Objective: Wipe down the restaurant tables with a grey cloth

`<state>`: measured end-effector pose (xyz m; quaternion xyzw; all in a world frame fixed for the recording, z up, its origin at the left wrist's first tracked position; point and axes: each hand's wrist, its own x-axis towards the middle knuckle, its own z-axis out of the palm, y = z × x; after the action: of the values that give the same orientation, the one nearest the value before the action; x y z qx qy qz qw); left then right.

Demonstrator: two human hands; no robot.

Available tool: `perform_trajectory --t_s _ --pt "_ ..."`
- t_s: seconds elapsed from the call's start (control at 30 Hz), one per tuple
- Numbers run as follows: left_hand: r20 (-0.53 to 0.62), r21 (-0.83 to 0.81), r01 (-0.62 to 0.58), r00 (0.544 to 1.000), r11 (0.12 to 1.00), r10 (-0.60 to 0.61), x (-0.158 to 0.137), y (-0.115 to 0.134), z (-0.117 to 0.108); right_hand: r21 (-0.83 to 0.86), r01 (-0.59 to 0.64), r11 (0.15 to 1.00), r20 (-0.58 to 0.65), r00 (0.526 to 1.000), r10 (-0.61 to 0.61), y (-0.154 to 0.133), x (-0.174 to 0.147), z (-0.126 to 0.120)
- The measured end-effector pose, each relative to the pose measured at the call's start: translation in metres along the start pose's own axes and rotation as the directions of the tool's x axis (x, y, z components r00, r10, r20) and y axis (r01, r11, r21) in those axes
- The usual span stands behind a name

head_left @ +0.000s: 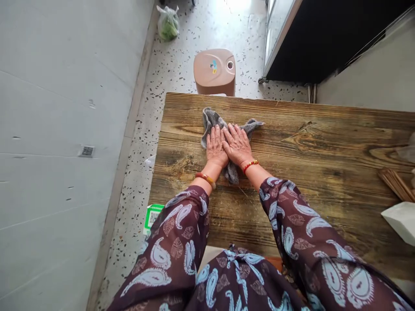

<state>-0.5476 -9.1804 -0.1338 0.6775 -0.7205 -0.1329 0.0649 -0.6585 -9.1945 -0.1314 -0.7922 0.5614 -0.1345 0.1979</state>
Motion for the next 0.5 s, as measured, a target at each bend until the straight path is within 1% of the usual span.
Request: perform_trajectory --t_s 0.1,0.2,0.3,0.37,0.4,0.43,0.47,0.5 --pt "0.021 0.001 0.016 1.000 1.000 -0.016 -0.082 -0.001 -0.003 -0.010 0.000 1.000 0.075 0.997 0.001 -0.036 -0.071 0.002" --pt "0.073 0.021 0.061 0.995 0.998 -0.063 -0.181 -0.011 -0.003 0.018 0.037 0.999 0.131 0.991 -0.039 -0.080 -0.150 0.011" --pt "0.086 0.090 0.135 0.986 0.987 -0.143 -0.286 -0.030 0.004 0.073 0.116 0.991 0.191 0.973 -0.128 -0.126 -0.227 0.029" --pt "0.042 0.161 0.165 0.984 0.973 -0.174 -0.345 -0.043 0.008 0.112 0.194 0.975 0.226 0.950 -0.215 -0.152 -0.267 0.041" --pt "0.032 0.172 0.175 0.983 0.969 -0.183 -0.367 -0.048 0.010 0.126 0.228 0.965 0.233 0.939 -0.252 -0.161 -0.282 0.046" --pt "0.024 0.178 0.176 0.983 0.968 -0.183 -0.382 -0.051 0.011 0.135 0.255 0.957 0.233 0.931 -0.281 -0.167 -0.292 0.049" --pt "0.001 0.188 0.172 0.985 0.967 -0.175 -0.391 -0.052 0.012 0.140 0.270 0.953 0.227 0.928 -0.296 -0.168 -0.298 0.051" --pt "-0.017 0.195 0.158 0.987 0.968 -0.158 -0.392 -0.050 0.013 0.139 0.269 0.953 0.217 0.931 -0.294 -0.166 -0.301 0.051"
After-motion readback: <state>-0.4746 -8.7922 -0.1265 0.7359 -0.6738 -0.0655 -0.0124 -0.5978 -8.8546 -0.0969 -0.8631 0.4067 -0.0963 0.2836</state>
